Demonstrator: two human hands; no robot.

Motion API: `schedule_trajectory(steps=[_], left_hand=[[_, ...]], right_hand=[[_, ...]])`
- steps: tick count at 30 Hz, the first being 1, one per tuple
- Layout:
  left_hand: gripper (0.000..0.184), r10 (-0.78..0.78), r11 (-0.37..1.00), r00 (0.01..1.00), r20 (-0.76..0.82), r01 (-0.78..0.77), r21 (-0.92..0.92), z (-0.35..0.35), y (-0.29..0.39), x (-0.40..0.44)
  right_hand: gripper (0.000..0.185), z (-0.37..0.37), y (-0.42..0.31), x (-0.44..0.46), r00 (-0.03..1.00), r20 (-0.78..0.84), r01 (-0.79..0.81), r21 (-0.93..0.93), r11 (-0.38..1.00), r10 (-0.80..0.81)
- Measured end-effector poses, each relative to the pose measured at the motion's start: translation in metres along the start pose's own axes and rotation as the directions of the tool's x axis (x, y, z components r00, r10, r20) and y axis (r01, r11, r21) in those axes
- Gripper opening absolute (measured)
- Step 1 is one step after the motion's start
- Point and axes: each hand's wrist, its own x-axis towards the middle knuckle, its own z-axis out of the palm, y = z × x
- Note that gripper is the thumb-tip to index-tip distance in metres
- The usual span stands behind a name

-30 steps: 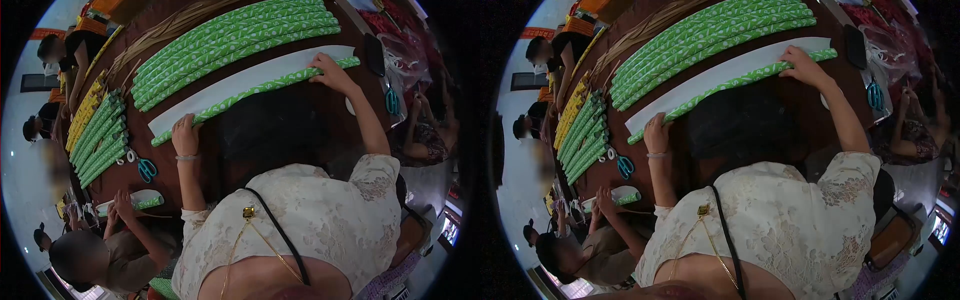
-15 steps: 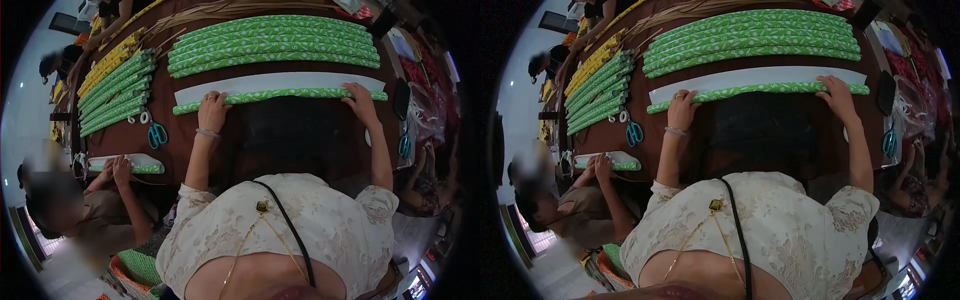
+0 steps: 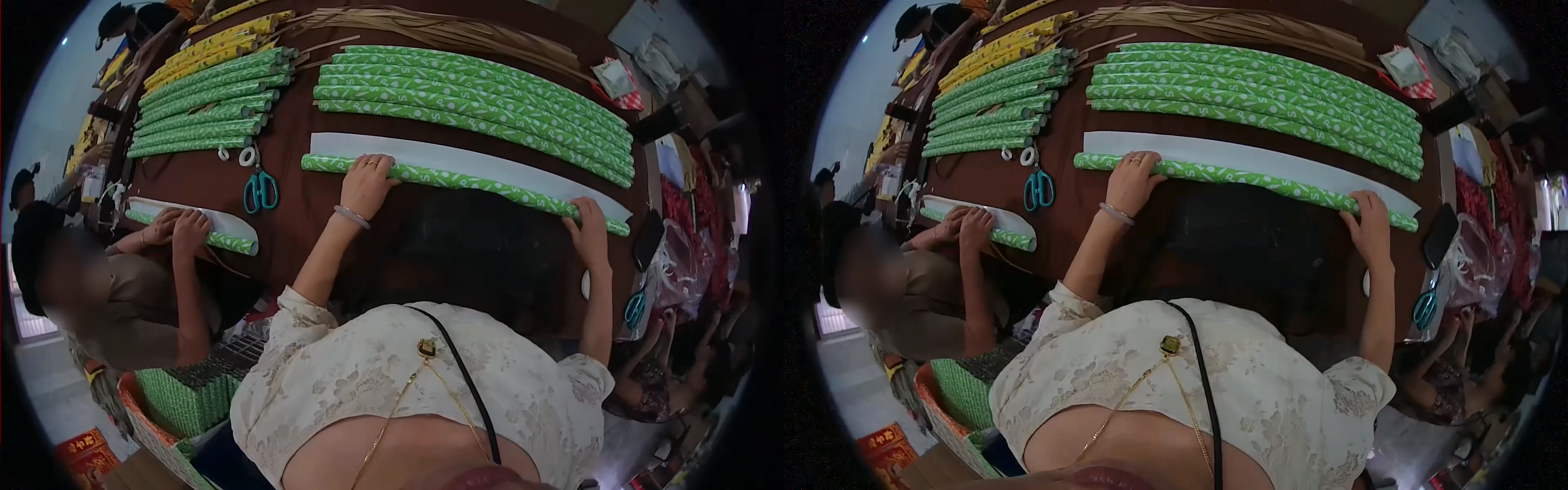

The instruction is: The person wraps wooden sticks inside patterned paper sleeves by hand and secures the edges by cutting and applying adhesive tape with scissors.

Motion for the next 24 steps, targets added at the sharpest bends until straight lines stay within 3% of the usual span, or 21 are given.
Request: schedule_trajectory(steps=[3, 8, 12, 14, 16, 17, 19, 21, 24], left_hand=[[0.035, -0.007, 0.999, 1.0, 0.025, 0.006, 0.045, -0.003, 0.001, -0.002], [0.045, 0.056, 0.998, 0.998, 0.002, -0.056, 0.009, -0.005, 0.002, -0.001], [0.043, 0.098, 0.993, 0.994, -0.05, -0.101, -0.058, -0.028, 0.018, 0.016], [0.037, 0.208, 0.978, 0.965, -0.16, -0.208, 0.012, -0.053, 0.037, 0.04], [0.031, 0.22, 0.973, 0.942, -0.252, -0.23, -0.01, -0.082, 0.057, 0.064], [0.03, 0.22, 0.967, 0.896, -0.386, -0.251, -0.031, -0.094, 0.066, 0.072], [0.025, 0.159, 0.953, 0.8, -0.578, -0.277, -0.121, -0.115, 0.076, 0.077], [0.023, 0.098, 0.948, 0.787, -0.609, -0.259, -0.182, -0.116, 0.072, 0.07], [0.016, 0.051, 0.978, 0.8, -0.598, -0.161, -0.132, -0.129, 0.066, 0.067]], right_hand=[[0.036, -0.012, -0.013, 0.003, 0.995, -0.055, 0.069, -0.163, 0.984, -0.079], [0.029, -0.036, -0.023, 0.031, 0.994, -0.05, 0.092, -0.111, 0.99, -0.098], [0.014, -0.05, -0.042, 0.091, 0.952, -0.119, 0.273, -0.091, 0.958, -0.283], [0.011, -0.046, -0.049, 0.134, 0.929, -0.141, 0.332, -0.099, 0.938, -0.343], [0.011, -0.034, -0.059, 0.185, 0.904, -0.156, 0.384, -0.114, 0.916, -0.398], [0.012, -0.023, -0.061, 0.211, 0.879, -0.163, 0.43, -0.137, 0.892, -0.449], [0.01, 0.001, -0.065, 0.256, 0.933, -0.111, 0.348, 0.041, 0.937, -0.341], [0.008, 0.029, -0.065, 0.294, 0.947, -0.072, 0.307, -0.079, 0.948, -0.313], [0.01, 0.067, -0.065, 0.34, 0.97, -0.013, 0.236, -0.151, 0.96, -0.241]])
